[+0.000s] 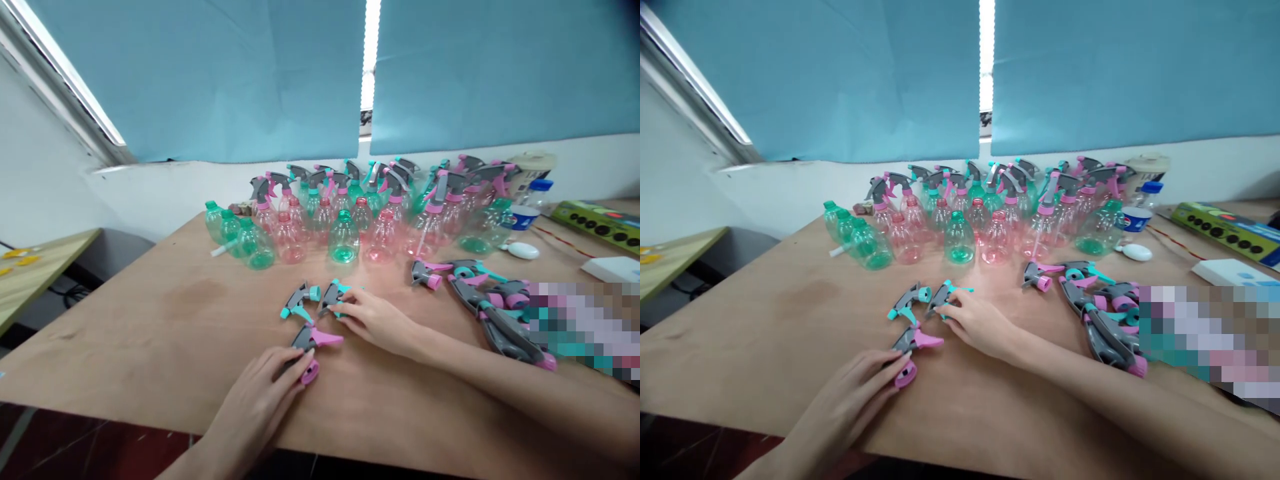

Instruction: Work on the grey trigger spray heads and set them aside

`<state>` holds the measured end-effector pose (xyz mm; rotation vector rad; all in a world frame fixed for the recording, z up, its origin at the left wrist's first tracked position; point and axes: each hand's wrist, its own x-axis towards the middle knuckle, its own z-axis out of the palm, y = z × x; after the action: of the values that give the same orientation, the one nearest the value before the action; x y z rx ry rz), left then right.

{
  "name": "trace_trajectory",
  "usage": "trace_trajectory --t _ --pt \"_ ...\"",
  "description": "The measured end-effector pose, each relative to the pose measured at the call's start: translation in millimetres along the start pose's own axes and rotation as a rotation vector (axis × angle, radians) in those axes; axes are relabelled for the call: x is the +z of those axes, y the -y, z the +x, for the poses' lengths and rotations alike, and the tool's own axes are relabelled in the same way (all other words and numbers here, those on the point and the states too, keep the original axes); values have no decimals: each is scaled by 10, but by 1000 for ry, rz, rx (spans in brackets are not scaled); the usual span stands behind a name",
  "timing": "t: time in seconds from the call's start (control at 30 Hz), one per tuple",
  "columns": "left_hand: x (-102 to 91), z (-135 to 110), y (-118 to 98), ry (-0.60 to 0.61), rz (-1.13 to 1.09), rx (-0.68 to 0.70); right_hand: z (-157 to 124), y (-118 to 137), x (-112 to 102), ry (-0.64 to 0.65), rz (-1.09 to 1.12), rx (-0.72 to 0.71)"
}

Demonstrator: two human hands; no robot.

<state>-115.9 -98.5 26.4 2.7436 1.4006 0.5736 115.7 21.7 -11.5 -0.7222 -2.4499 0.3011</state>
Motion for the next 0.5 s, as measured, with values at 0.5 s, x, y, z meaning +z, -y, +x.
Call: trace_trajectory --t 0.5 --pt "99 714 11 165 433 75 -431 -39 -845 49 86 263"
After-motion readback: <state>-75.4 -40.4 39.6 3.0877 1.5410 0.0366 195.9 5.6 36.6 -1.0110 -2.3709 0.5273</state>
